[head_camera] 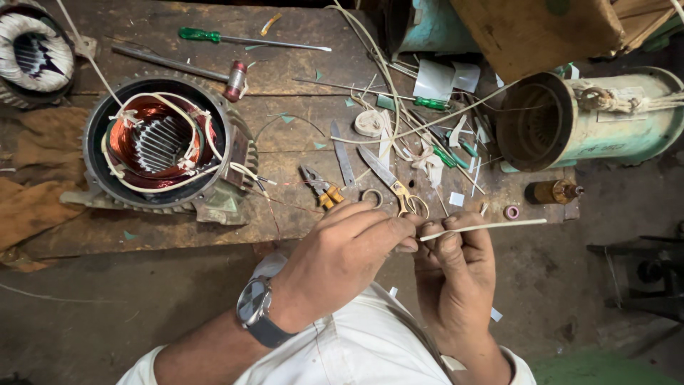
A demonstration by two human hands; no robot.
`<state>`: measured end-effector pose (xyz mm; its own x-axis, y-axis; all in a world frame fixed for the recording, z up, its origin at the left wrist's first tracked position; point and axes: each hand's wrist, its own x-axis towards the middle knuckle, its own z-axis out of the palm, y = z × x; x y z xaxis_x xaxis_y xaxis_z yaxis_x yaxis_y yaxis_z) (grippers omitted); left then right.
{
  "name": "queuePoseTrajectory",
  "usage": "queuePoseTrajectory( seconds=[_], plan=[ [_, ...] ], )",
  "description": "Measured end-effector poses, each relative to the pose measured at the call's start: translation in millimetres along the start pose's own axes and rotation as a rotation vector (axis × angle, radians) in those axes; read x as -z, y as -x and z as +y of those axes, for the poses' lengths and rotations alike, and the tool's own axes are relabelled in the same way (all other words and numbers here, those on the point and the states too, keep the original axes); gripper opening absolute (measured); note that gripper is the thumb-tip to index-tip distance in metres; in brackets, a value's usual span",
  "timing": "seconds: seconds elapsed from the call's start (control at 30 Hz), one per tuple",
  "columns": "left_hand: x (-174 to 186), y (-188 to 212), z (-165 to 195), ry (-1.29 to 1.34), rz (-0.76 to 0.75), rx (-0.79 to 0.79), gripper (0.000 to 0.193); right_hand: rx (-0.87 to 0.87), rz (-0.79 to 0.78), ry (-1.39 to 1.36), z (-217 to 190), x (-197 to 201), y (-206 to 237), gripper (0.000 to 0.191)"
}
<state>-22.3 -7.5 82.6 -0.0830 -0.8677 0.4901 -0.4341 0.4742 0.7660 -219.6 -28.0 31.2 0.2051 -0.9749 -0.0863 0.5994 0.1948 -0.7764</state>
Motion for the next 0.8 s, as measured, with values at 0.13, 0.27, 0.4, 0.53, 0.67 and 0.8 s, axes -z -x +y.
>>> queuePoseTrajectory(
  seconds=[0.13,0.27,0.4,0.53,0.67,0.8],
  plan=[
    [-1,-3,0,-0.009,-0.009,0.011,0.031,-0.038,0.009,-0.02,-3,-1,-1,0.022],
    [0,-3,1,-0.013,-0.005,-0.004,0.032,-0.028,0.002,-0.021,-4,-3,0,0.021],
    [1,-1,0,-0.009,-0.008,0.0,0.029,0.137,-0.053,0.103,-2,-8,0,0.019],
    [2,0,-3,-0.042,-0.019,-0.003,0.027,0.633,-0.169,0.657,-7,-14,-4,0.015],
    [0,1,-3,-0.043,-0.005,0.002,0.027,0.475,-0.112,0.761,-23,-15,-7,0.017],
    [0,2,-4,-0.036,-0.003,-0.002,0.029,0.296,-0.084,0.713,-31,-17,-5,0.016]
  ],
)
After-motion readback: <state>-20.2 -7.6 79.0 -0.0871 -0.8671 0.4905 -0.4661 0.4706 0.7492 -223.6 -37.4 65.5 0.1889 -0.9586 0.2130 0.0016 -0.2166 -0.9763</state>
